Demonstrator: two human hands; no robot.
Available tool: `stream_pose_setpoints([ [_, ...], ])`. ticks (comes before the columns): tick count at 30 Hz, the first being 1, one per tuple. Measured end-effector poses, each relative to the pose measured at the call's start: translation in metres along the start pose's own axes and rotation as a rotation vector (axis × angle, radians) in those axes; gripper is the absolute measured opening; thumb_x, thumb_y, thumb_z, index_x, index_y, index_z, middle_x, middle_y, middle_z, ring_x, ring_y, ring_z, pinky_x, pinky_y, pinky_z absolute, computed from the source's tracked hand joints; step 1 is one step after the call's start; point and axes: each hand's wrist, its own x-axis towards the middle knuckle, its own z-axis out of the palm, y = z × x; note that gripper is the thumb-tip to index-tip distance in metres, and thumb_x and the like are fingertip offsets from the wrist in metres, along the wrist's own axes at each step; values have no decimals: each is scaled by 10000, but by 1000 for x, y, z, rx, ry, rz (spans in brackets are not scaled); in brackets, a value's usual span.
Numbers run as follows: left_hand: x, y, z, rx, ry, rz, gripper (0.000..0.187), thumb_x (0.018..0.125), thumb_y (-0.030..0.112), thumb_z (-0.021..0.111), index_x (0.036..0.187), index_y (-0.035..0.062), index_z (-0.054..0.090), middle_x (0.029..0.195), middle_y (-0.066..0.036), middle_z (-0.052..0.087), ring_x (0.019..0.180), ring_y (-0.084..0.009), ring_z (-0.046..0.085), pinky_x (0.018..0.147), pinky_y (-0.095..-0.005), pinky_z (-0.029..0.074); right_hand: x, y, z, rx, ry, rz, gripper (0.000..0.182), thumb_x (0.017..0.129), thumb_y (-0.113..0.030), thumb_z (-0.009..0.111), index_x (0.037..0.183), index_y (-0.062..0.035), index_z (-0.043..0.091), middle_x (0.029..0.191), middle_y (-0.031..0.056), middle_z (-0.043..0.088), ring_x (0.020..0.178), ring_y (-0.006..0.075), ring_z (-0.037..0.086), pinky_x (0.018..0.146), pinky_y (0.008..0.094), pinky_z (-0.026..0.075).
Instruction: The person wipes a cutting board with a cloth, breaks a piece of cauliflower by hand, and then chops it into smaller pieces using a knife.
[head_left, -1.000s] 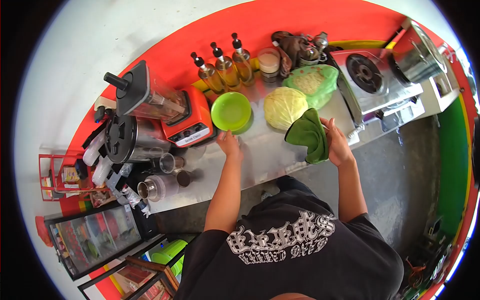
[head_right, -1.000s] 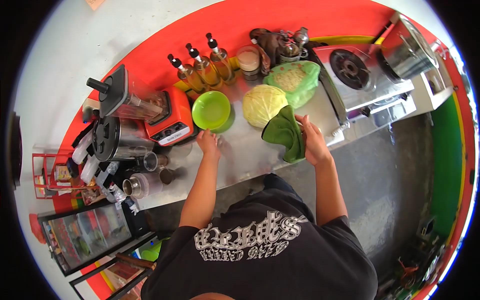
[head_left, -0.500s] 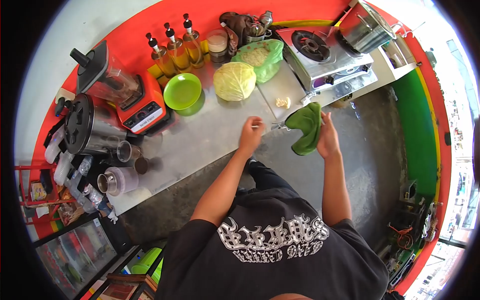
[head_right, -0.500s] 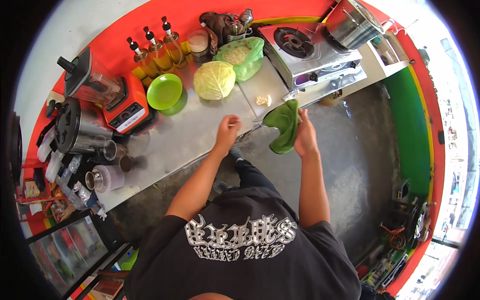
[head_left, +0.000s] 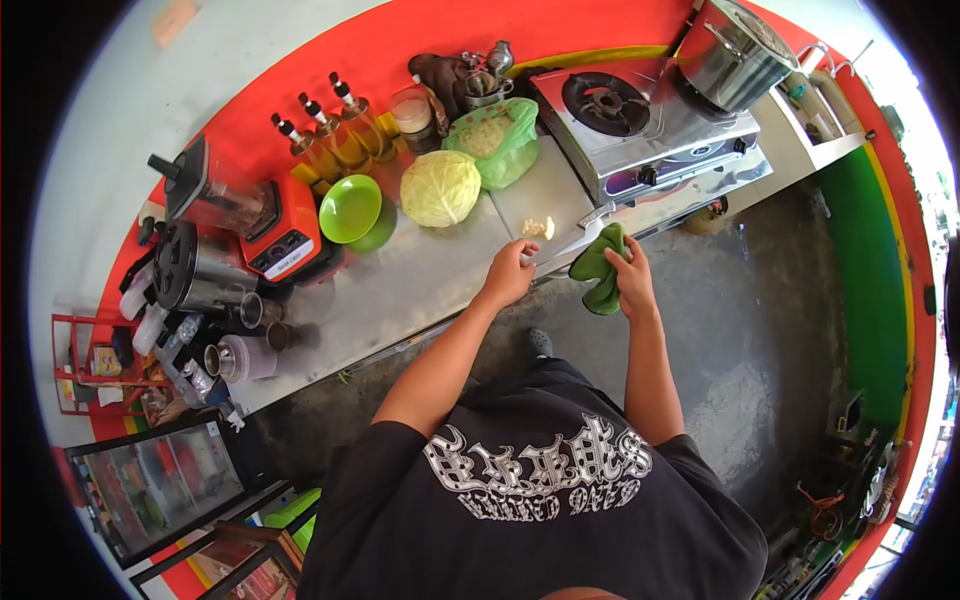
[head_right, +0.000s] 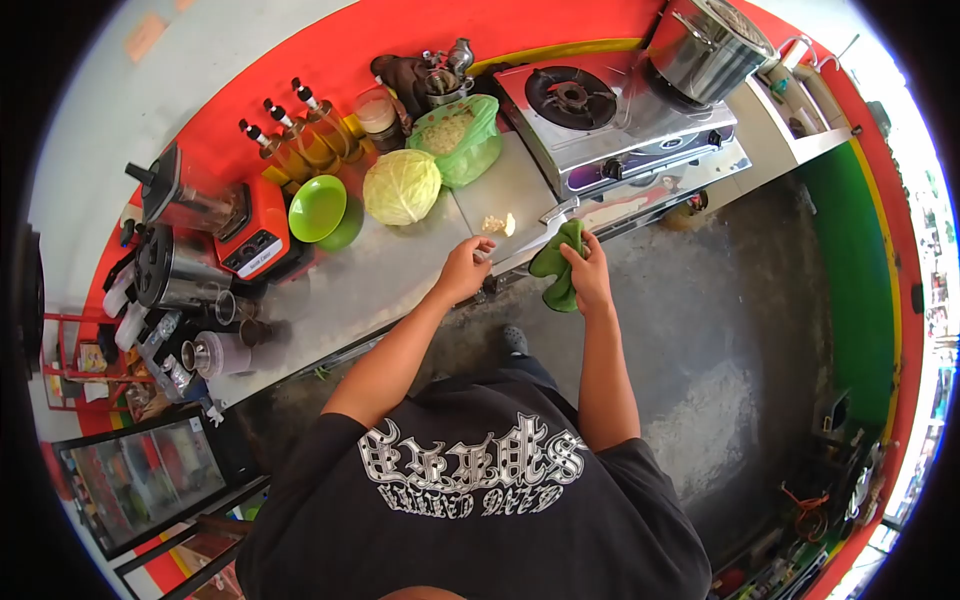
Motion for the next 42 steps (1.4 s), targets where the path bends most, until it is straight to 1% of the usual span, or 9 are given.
stream_pose_setpoints([
  [3,23,7,21,199,23,134,350,852,0,695,1198,31,651,1174,-139,659,979,-267,671,858,-385,552,28,5,-13,-114,-22,-93,509,952,-44,683,1427,-4,505,1165,152,702,1022,233,697,880,347,558],
  [6,37,6,43,354,24,180,400,815,-16,704,1209,31,651,1210,-177,639,1110,-349,637,951,-421,522,58,8,-24,-844,-42,-395,562,867,-42,714,1405,-58,552,1243,240,658,1138,414,649,958,462,514],
  [15,42,9,55,354,79,65,573,778,-29,694,1340,17,589,1258,-199,611,1188,-406,593,1020,-447,491,123,7,-21,-1413,-393,-586,460,925,-7,502,1369,-103,573,1415,87,581,1183,370,632,967,479,537],
  [21,60,0,49,454,149,28,709,789,12,695,1471,41,505,1293,-218,596,1205,-416,572,1043,-454,478,143,8,-24,-1643,-504,-680,238,915,-118,587,1152,-99,601,1125,91,639,957,347,703,788,503,575],
  [28,67,-17,24,446,323,-102,715,841,122,729,1505,65,470,1406,-253,547,1270,-442,548,1067,-481,467,146,-14,-41,-1686,-736,-528,355,793,-228,780,1067,-56,633,1047,166,689,968,406,686,833,514,548],
  [35,65,-3,24,411,372,-196,695,883,226,726,1500,35,469,1424,-261,534,1268,-433,539,1063,-467,458,119,-45,-47,-1279,-617,-413,351,822,-194,745,1093,0,636,1048,231,697,984,452,652,858,507,525],
  [37,67,22,33,86,331,-150,586,947,313,699,1408,-16,553,1337,-261,607,1222,-383,599,1047,-426,469,107,-53,-27,-1059,-571,-443,343,824,-155,741,1093,28,632,999,245,697,957,472,641,841,500,513],
  [38,67,39,34,-145,137,-152,470,1061,361,580,1379,16,589,1254,-132,656,1111,-204,619,990,-342,481,103,-57,-16,-1028,-561,-443,316,831,-144,739,1067,39,635,959,251,696,930,467,649,819,488,511],
  [42,65,79,45,-557,-22,45,379,1135,307,453,1328,13,594,1164,-7,637,1073,-86,554,986,-276,434,87,-68,28,-843,-505,-493,288,865,-128,730,1083,41,647,938,257,695,895,446,670,791,471,516],
])
